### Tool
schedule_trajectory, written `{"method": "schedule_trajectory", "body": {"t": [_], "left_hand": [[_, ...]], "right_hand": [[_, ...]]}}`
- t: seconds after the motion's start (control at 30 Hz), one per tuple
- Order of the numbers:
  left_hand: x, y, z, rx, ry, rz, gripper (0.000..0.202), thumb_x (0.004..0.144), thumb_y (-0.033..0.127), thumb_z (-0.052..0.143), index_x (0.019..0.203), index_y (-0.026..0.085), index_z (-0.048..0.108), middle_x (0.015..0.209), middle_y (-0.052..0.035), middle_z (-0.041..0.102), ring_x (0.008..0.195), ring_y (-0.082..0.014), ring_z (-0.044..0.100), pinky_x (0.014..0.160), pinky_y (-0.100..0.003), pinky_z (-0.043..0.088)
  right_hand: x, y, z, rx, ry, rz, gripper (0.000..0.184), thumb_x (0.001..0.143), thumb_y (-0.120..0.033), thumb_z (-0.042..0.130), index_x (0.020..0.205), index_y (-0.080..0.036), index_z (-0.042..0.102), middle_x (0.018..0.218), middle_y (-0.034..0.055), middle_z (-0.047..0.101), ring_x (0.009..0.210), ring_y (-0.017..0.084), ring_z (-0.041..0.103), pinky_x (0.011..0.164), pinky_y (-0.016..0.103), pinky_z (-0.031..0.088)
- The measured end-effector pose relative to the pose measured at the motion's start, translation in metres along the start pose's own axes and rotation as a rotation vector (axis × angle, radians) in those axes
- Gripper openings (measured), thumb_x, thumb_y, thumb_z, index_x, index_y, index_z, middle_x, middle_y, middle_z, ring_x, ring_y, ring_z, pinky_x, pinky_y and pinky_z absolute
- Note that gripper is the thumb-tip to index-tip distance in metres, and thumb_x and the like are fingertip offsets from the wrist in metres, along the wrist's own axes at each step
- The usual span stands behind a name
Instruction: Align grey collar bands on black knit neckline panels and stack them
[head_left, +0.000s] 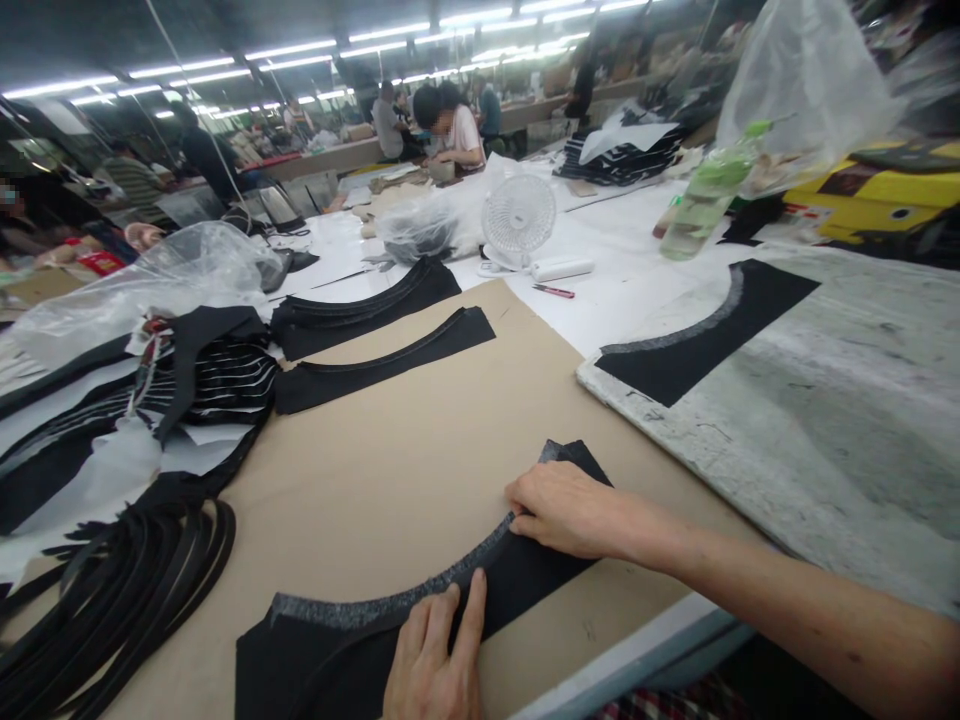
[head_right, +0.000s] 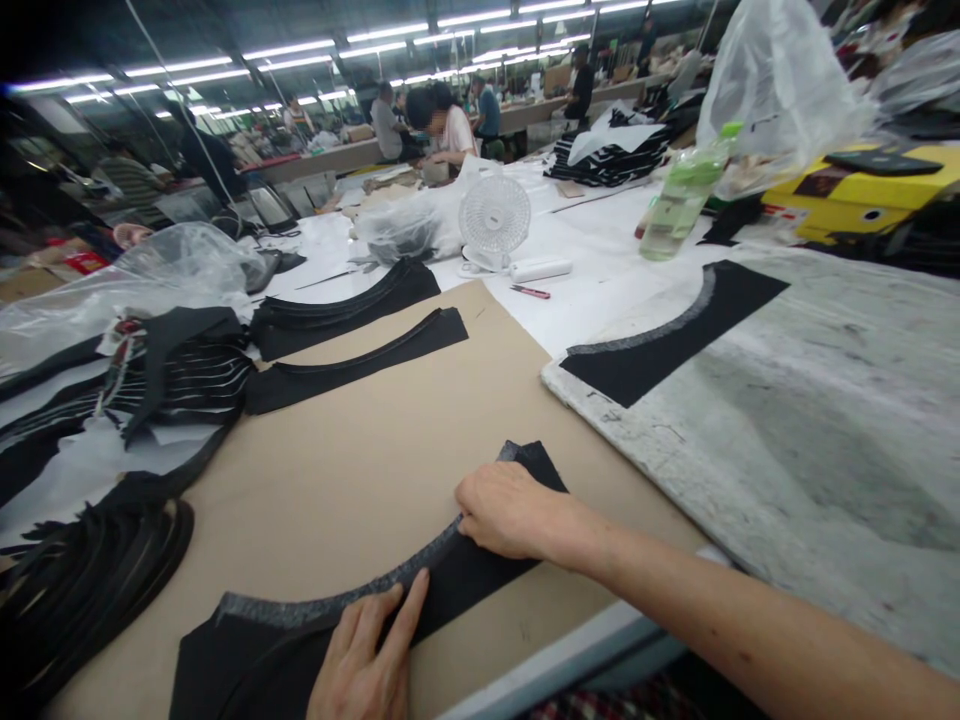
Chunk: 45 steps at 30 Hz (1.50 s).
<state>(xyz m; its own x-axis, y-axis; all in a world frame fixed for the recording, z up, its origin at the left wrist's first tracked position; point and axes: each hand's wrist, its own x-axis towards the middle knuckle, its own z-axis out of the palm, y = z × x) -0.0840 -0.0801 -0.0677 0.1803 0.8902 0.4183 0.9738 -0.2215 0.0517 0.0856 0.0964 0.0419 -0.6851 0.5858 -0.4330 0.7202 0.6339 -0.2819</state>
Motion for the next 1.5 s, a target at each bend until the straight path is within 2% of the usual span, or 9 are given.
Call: {"method": "schedule_trajectory", "body": {"t": [0.33,0.43,0.57,0.67,0.77,0.93,1.03,1.13,1.5], "left_hand": [[0.002,-0.003,0.001,0.037,-0.003,0.053,0.057,0.077,0.001,0.041,0.13,0.02,0.053,0.101,-0.0075,0.061,0.088,-0.0195,0.055,0.078,-0.031,0.049],[0.004,-0.002,-0.001,0.034,0.004,0.041,0.058,0.075,-0.001,0.041,0.127,0.021,0.055,0.097,-0.0073,0.061,0.087,-0.0191,0.056,0.076,-0.031,0.05],[0.017,0.011,0.0,-0.038,0.015,-0.019,0.048,0.079,0.001,0.039,0.119,0.019,0.057,0.108,-0.0094,0.06,0.098,-0.0214,0.056,0.08,-0.034,0.049],[0.032,0.027,0.007,-0.131,-0.004,-0.02,0.05,0.081,0.002,0.036,0.128,0.013,0.05,0.117,-0.0119,0.058,0.106,-0.0228,0.054,0.088,-0.036,0.048],[0.041,0.035,0.017,-0.169,-0.041,-0.01,0.056,0.081,0.001,0.034,0.136,0.008,0.042,0.113,-0.0132,0.06,0.103,-0.0223,0.055,0.09,-0.036,0.048],[0.041,0.027,0.029,-0.091,-0.063,0.121,0.052,0.083,0.003,0.041,0.135,0.005,0.044,0.1,-0.0107,0.062,0.087,-0.0206,0.057,0.079,-0.032,0.051],[0.039,0.029,0.033,-0.062,-0.041,0.085,0.052,0.082,0.002,0.041,0.133,0.007,0.047,0.097,-0.0093,0.061,0.083,-0.0205,0.056,0.077,-0.035,0.05],[0.04,0.034,0.036,-0.045,0.0,0.05,0.051,0.082,0.002,0.041,0.131,0.01,0.05,0.097,-0.0084,0.061,0.083,-0.0205,0.055,0.078,-0.035,0.048],[0.048,0.037,0.032,0.006,0.012,0.056,0.047,0.083,0.004,0.045,0.129,0.012,0.053,0.087,-0.0056,0.059,0.075,-0.0186,0.051,0.071,-0.033,0.046]], "right_hand": [[0.003,0.0,0.011,-0.007,0.061,0.031,0.017,0.082,-0.023,0.055,0.076,-0.014,0.069,0.072,0.0125,0.069,0.075,0.026,0.068,0.061,0.029,0.04],[0.003,0.002,0.013,-0.006,0.092,0.069,0.015,0.082,-0.027,0.059,0.08,-0.014,0.066,0.075,0.0119,0.069,0.077,0.028,0.067,0.067,0.032,0.041],[0.0,0.005,0.015,-0.007,0.14,0.112,0.025,0.081,-0.037,0.066,0.092,-0.015,0.061,0.082,0.0112,0.069,0.084,0.029,0.066,0.082,0.039,0.038],[-0.004,0.005,0.018,-0.011,0.163,0.128,0.027,0.082,-0.04,0.066,0.09,-0.016,0.06,0.086,0.0109,0.069,0.088,0.029,0.064,0.086,0.04,0.035],[-0.007,0.007,0.021,0.021,0.217,0.156,0.026,0.082,-0.04,0.066,0.087,-0.015,0.06,0.087,0.011,0.068,0.091,0.028,0.062,0.089,0.041,0.032],[-0.004,0.037,0.015,0.189,0.212,0.202,0.027,0.075,-0.043,0.069,0.083,-0.019,0.062,0.081,0.0056,0.067,0.081,0.023,0.062,0.076,0.032,0.036],[-0.004,0.06,0.008,0.277,0.2,0.191,0.019,0.077,-0.037,0.066,0.085,-0.02,0.063,0.079,0.002,0.067,0.075,0.017,0.06,0.063,0.025,0.035],[-0.005,0.072,0.007,0.349,0.181,0.155,0.013,0.081,-0.032,0.06,0.083,-0.02,0.063,0.076,-0.0007,0.065,0.069,0.013,0.059,0.058,0.021,0.035],[-0.006,0.068,0.018,0.307,0.275,0.151,0.01,0.084,-0.028,0.057,0.087,-0.02,0.063,0.08,0.0023,0.067,0.077,0.018,0.06,0.065,0.026,0.034]]}}
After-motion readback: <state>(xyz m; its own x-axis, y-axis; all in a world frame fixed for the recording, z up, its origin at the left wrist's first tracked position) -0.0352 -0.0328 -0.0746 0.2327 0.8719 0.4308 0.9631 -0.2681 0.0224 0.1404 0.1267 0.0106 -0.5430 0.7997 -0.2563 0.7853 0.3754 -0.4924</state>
